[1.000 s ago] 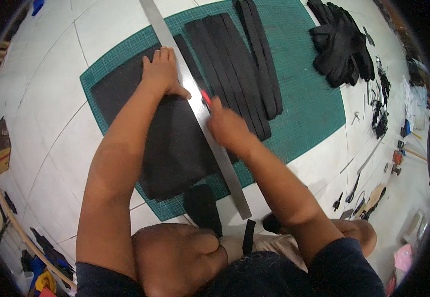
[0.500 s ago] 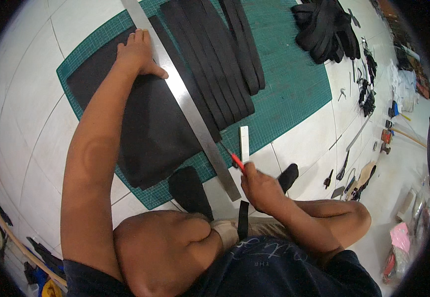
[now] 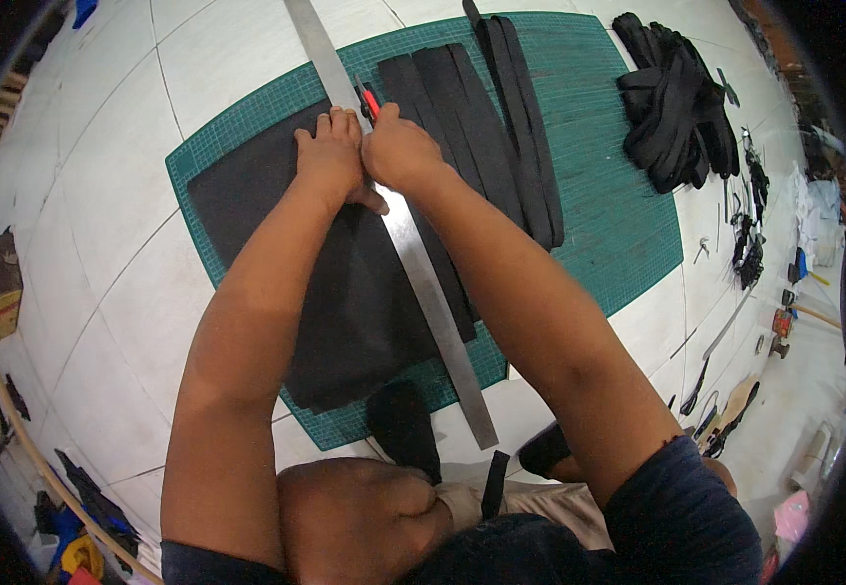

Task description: The person cuts strips from a piece of black fabric using a utility knife guided by a metal ruler on a green cutting mat.

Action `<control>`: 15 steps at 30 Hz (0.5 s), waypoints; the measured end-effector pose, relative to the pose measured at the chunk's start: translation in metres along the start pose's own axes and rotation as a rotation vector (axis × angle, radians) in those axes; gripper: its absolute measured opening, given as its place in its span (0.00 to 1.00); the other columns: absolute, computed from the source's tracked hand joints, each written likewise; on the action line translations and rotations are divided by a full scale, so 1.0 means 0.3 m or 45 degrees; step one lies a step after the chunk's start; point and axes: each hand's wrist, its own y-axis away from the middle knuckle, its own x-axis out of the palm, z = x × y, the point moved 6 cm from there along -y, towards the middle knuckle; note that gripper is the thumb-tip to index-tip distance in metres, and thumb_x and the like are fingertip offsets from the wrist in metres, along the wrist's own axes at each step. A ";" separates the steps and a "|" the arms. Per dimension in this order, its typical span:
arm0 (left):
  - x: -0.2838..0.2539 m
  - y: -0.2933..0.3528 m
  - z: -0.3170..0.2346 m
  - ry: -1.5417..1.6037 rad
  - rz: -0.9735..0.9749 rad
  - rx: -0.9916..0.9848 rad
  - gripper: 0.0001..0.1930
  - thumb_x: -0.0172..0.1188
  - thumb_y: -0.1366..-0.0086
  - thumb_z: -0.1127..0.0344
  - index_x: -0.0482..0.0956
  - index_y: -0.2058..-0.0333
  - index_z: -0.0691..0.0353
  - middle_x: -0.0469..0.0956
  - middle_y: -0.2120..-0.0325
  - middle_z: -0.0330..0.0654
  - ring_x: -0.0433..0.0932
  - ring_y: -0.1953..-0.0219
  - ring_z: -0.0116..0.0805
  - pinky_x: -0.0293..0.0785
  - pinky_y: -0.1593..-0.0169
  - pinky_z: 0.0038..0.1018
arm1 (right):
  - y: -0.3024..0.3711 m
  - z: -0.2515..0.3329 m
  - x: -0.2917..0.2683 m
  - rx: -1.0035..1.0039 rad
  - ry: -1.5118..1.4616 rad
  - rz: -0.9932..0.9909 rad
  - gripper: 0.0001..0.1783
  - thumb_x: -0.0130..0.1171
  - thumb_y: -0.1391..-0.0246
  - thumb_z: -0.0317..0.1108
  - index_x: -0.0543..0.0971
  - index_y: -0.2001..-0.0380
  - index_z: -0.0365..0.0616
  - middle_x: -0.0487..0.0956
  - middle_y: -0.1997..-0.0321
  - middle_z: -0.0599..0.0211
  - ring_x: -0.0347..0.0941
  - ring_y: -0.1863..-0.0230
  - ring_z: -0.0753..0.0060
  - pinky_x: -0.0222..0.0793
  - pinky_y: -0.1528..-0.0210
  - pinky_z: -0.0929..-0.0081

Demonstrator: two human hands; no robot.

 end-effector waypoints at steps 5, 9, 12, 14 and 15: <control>0.007 -0.003 0.014 0.003 -0.023 -0.003 0.77 0.78 0.73 0.29 0.48 0.30 0.67 0.53 0.31 0.52 0.52 0.28 0.51 0.59 0.36 0.59 | -0.025 0.018 0.017 -0.051 0.054 0.028 0.23 0.46 0.38 0.40 0.65 0.47 0.32 0.76 0.46 0.32 0.73 0.41 0.35 0.66 0.39 0.47; -0.007 0.007 -0.010 0.010 -0.046 0.024 0.76 0.78 0.73 0.29 0.49 0.30 0.67 0.53 0.31 0.52 0.52 0.28 0.51 0.59 0.36 0.59 | -0.060 0.022 -0.008 -0.065 0.104 0.029 0.25 0.49 0.38 0.44 0.66 0.47 0.33 0.77 0.48 0.35 0.75 0.43 0.37 0.69 0.41 0.49; -0.005 0.006 -0.013 0.050 -0.021 0.076 0.76 0.77 0.73 0.28 0.49 0.30 0.67 0.52 0.31 0.52 0.53 0.29 0.51 0.58 0.35 0.59 | -0.051 0.019 -0.026 -0.060 0.164 0.092 0.27 0.53 0.38 0.46 0.67 0.47 0.34 0.79 0.49 0.39 0.76 0.45 0.40 0.71 0.42 0.51; -0.004 -0.018 -0.015 -0.024 -0.048 0.016 0.76 0.77 0.73 0.28 0.49 0.30 0.68 0.52 0.30 0.52 0.54 0.29 0.51 0.58 0.35 0.61 | 0.001 -0.027 -0.011 -0.042 0.243 0.162 0.26 0.55 0.39 0.45 0.67 0.46 0.35 0.80 0.50 0.40 0.77 0.46 0.40 0.72 0.43 0.52; -0.006 -0.013 -0.018 -0.009 -0.034 0.017 0.77 0.77 0.72 0.28 0.48 0.30 0.70 0.53 0.31 0.54 0.55 0.29 0.52 0.57 0.35 0.62 | 0.070 -0.084 0.016 -0.026 0.286 0.173 0.26 0.56 0.39 0.44 0.67 0.46 0.36 0.80 0.50 0.41 0.77 0.46 0.40 0.73 0.44 0.51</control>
